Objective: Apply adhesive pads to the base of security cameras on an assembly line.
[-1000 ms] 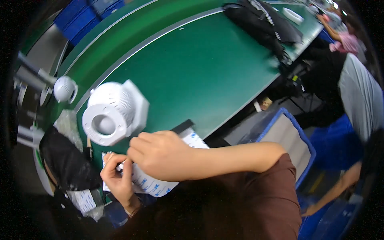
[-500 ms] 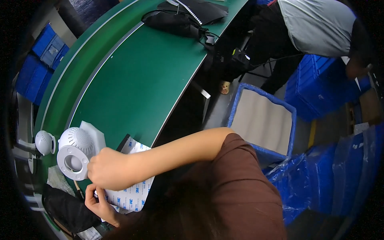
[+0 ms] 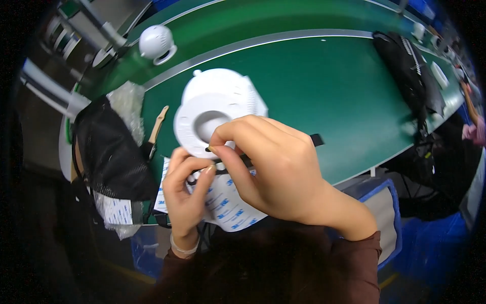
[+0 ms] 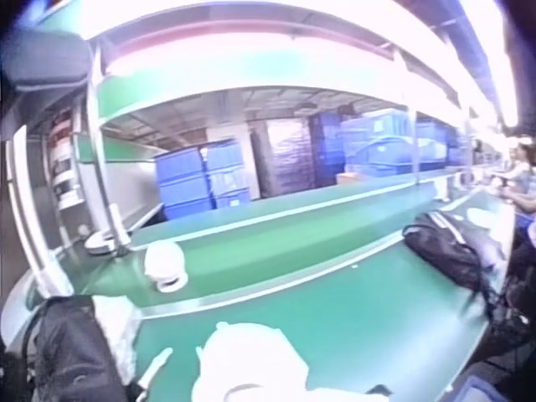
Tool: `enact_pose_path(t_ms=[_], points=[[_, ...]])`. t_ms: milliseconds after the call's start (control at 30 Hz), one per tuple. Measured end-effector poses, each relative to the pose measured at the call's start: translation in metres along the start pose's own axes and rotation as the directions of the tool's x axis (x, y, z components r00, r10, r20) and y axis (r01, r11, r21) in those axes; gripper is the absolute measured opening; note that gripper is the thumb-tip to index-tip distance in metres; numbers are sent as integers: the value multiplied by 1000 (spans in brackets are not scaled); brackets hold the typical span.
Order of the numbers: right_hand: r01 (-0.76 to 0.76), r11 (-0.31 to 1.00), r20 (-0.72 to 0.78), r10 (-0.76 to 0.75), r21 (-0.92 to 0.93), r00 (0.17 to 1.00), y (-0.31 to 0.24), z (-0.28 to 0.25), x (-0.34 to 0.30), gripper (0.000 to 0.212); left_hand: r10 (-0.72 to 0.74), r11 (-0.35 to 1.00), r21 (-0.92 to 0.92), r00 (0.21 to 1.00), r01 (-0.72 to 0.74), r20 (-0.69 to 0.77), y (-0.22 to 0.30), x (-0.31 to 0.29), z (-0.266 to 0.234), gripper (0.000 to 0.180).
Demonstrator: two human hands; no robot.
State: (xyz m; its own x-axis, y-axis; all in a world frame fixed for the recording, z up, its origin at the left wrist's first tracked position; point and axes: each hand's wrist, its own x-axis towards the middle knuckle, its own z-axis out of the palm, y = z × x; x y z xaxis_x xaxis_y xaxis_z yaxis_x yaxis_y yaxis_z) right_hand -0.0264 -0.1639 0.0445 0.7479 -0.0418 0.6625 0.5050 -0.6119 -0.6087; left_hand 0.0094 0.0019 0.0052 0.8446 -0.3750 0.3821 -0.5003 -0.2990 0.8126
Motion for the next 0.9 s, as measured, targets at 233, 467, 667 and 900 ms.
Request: enact_pose_path(t_ms=[233, 467, 667, 900], points=[[-113, 989, 152, 127, -97, 980, -4, 31, 3, 10, 109, 993, 44, 994, -110, 8, -9, -2, -9, 11], [-141, 988, 67, 146, -69, 987, 1, 36, -2, 13, 135, 990, 44, 991, -135, 7, -11, 3, -5, 12], [-108, 989, 59, 115, -104, 992, -1, 39, -1, 13, 147, 989, 33, 989, -147, -5, -11, 2, -7, 12], [-117, 985, 33, 122, -127, 992, -3, 43, -3, 12, 147, 988, 35, 989, -147, 7, -12, 1, -8, 12]])
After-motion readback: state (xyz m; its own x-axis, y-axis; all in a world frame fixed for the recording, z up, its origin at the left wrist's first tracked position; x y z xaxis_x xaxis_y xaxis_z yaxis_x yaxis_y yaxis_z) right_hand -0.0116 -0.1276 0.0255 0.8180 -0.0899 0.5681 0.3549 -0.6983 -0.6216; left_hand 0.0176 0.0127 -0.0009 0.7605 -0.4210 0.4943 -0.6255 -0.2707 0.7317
